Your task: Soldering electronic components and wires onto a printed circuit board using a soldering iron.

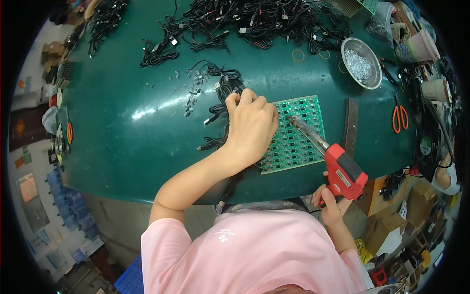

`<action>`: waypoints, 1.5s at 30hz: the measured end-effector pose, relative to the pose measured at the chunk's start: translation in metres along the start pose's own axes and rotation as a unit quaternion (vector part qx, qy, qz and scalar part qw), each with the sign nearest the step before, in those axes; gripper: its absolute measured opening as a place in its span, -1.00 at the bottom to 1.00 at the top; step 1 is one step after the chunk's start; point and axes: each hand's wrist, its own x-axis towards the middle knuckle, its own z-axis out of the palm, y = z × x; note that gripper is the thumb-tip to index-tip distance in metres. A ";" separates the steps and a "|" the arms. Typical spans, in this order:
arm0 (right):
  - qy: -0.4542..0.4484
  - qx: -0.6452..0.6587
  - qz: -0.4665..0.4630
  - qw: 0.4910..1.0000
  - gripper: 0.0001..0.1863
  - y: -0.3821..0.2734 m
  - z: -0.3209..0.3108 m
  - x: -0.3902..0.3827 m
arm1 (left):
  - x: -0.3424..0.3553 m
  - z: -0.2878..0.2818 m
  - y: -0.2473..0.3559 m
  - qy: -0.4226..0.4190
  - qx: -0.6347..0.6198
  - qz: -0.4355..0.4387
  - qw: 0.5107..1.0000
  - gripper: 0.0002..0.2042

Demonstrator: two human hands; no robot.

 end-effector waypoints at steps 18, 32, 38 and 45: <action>0.019 -0.022 0.014 0.999 -0.64 0.000 -0.002 0.000 | 0.014 -0.008 -0.007 -0.058 -0.053 0.014 0.997 -0.93; 0.013 -0.031 0.006 0.999 -0.58 -0.002 0.000 0.004 | 0.007 -0.004 -0.005 -0.051 -0.013 0.020 0.998 -0.94; 0.003 -0.041 0.021 0.999 -0.59 0.000 -0.001 0.002 | 0.006 0.000 0.000 -0.025 -0.004 -0.011 1.000 -0.95; 0.004 -0.038 0.033 0.999 -0.60 0.001 0.000 0.001 | 0.006 0.000 0.001 -0.032 -0.011 -0.021 0.999 -0.96</action>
